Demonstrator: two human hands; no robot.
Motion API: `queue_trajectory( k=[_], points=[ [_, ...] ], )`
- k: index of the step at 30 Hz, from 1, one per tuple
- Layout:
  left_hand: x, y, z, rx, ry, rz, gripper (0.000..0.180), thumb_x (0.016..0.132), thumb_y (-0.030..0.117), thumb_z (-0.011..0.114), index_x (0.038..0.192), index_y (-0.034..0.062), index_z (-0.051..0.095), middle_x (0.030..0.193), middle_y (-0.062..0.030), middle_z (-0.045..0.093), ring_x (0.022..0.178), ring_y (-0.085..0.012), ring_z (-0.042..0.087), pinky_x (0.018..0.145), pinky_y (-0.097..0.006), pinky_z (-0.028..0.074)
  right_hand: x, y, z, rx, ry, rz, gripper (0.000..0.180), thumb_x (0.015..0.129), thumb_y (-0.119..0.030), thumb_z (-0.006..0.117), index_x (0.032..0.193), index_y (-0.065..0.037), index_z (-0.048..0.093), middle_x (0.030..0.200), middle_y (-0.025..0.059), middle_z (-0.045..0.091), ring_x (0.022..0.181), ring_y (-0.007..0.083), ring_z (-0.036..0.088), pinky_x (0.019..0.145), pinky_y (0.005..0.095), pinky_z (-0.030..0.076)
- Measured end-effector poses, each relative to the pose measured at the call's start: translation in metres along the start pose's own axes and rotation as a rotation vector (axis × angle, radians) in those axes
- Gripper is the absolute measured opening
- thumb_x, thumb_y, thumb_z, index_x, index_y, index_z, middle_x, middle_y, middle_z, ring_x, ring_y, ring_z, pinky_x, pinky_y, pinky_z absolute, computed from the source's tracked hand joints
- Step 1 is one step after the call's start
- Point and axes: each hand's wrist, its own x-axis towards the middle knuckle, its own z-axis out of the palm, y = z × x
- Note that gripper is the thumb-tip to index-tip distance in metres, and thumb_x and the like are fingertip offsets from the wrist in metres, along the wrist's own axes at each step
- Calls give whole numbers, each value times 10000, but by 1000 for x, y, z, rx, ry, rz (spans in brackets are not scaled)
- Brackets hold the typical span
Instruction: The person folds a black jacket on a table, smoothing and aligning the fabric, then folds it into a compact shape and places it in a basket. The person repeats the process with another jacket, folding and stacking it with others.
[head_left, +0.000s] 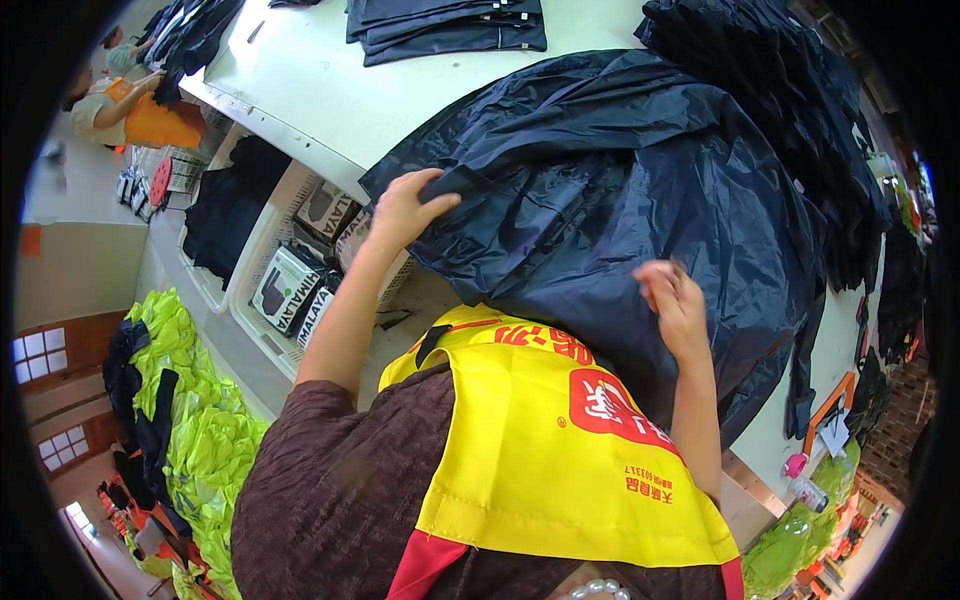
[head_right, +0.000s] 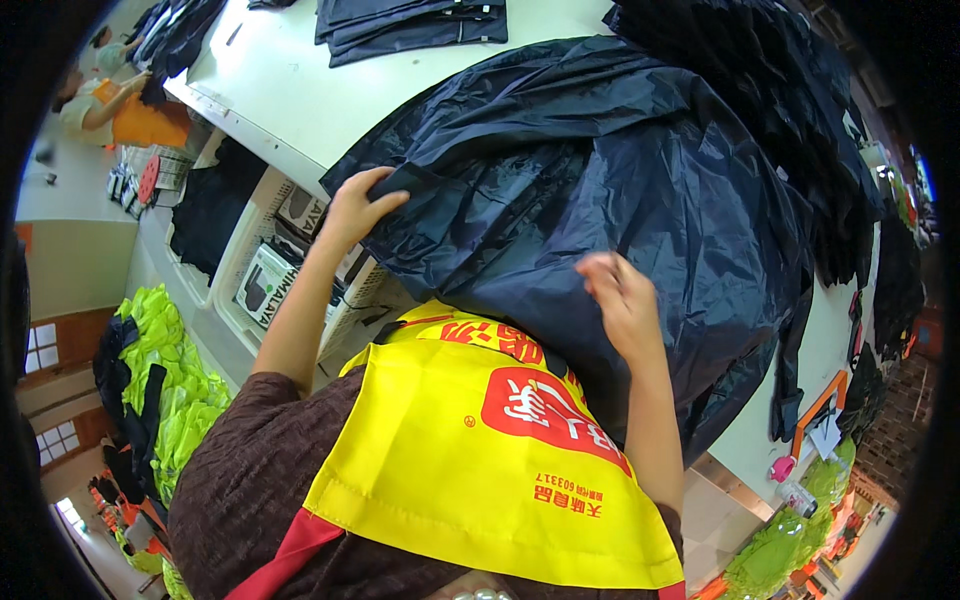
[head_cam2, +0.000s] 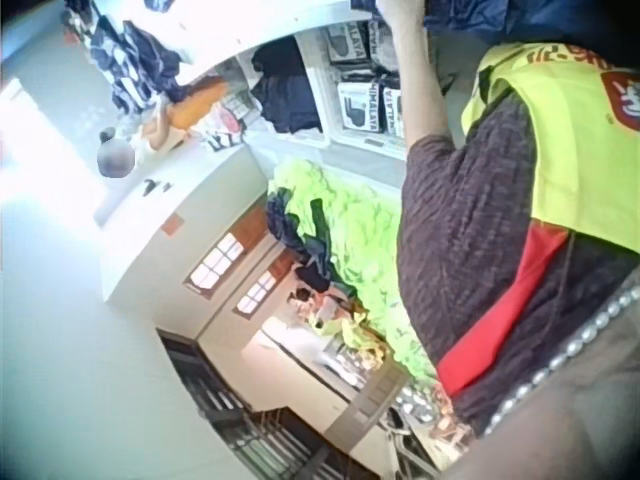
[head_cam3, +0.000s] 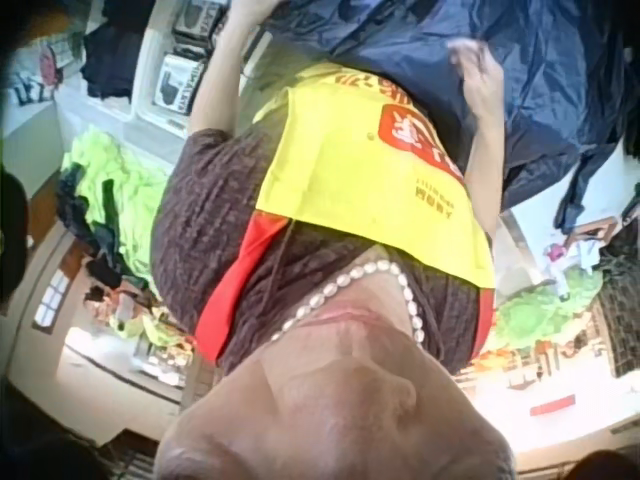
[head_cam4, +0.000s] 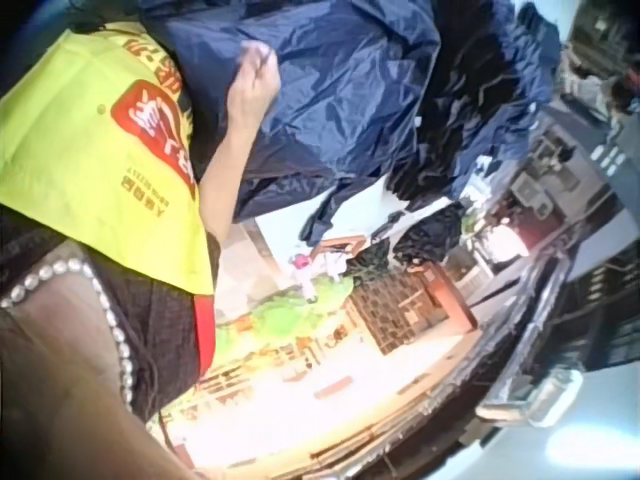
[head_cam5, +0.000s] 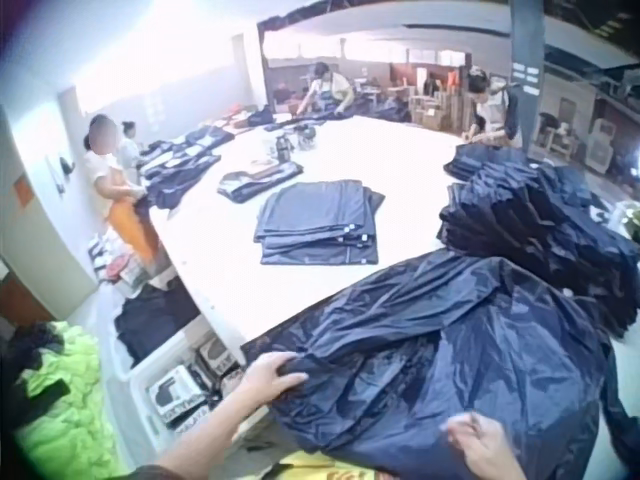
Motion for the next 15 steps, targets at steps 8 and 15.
queue_trajectory(
  k=[8,15],
  points=[
    [12,35,8,-1191,-74,-302,248,943,251,511,906,26,609,802,11,611,706,-63,529,664,-214,442,104,-15,66,-26,43,-268,269,947,-224,510,1073,-3,598,933,52,630,810,117,564,741,229,445],
    [7,56,8,-1434,-190,-386,269,957,264,484,1002,22,592,906,-17,644,761,-93,606,720,-223,499,118,-6,98,-32,-14,-300,300,940,-251,529,1075,10,585,897,69,631,818,122,573,737,227,448]
  ],
)
